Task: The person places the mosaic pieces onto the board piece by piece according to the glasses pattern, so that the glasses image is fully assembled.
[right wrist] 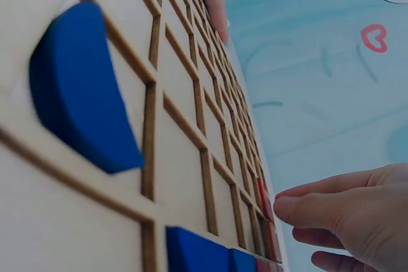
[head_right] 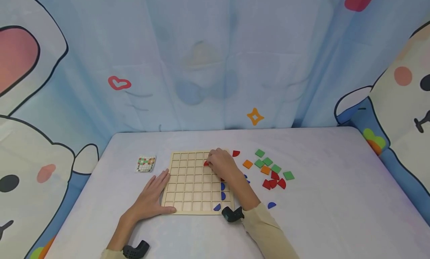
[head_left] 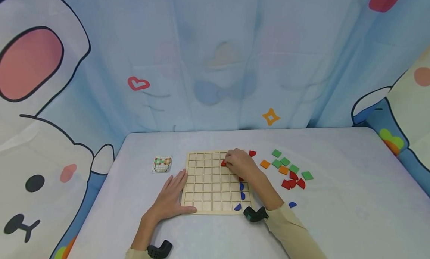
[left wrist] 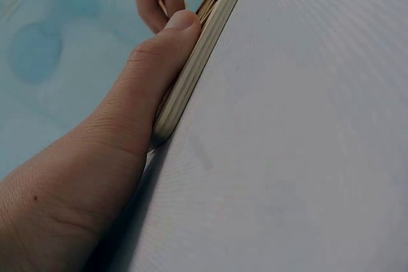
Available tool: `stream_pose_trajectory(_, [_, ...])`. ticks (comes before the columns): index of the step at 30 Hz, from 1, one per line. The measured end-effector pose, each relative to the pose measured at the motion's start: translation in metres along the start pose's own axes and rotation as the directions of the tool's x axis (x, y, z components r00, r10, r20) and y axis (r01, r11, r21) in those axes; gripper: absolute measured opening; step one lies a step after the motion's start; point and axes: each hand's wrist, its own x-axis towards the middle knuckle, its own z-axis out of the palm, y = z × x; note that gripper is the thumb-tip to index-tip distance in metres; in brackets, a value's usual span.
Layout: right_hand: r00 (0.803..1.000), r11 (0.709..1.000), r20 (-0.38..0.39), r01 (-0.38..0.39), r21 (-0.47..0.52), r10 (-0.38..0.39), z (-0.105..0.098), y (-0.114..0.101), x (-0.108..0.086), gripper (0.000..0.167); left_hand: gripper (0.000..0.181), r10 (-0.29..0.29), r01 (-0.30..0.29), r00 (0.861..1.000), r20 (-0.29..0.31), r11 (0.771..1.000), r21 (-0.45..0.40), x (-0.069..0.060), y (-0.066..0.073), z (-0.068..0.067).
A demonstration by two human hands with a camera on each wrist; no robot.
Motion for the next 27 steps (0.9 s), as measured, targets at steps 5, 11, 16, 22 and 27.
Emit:
stream_pose_trajectory(5, [1.0, 1.0, 0.004, -0.008, 0.013, 0.008, -0.013, 0.004, -0.01, 0.017, 0.121, -0.001, 0.001, 1.0, 0.01, 1.0, 0.001, 0.001, 0.002, -0.002])
stream_pose_trajectory(11, [0.993, 0.997, 0.086, -0.078, 0.025, 0.076, -0.029, 0.019, -0.038, 0.039, 0.121, -0.001, 0.001, 1.0, -0.002, 1.0, -0.001, 0.001, 0.002, -0.002])
stream_pose_trajectory(16, [0.967, 0.974, 0.118, -0.227, 0.003, 0.225, -0.043, 0.047, -0.074, 0.063, 0.121, 0.013, -0.013, 1.0, -0.008, 1.0, -0.005, 0.0, 0.002, 0.0])
stream_pose_trajectory(22, [0.946, 0.949, 0.081, -0.313, -0.017, 0.314, -0.06, 0.094, -0.105, 0.063, 0.123, 0.005, -0.005, 1.0, 0.0, 1.0, 0.01, -0.001, 0.002, 0.0])
stream_pose_trajectory(27, [0.928, 0.938, 0.135, -0.345, -0.039, 0.347, -0.071, 0.121, -0.113, 0.062, 0.122, 0.008, -0.008, 1.0, -0.002, 1.0, 0.012, -0.001, 0.002, -0.001])
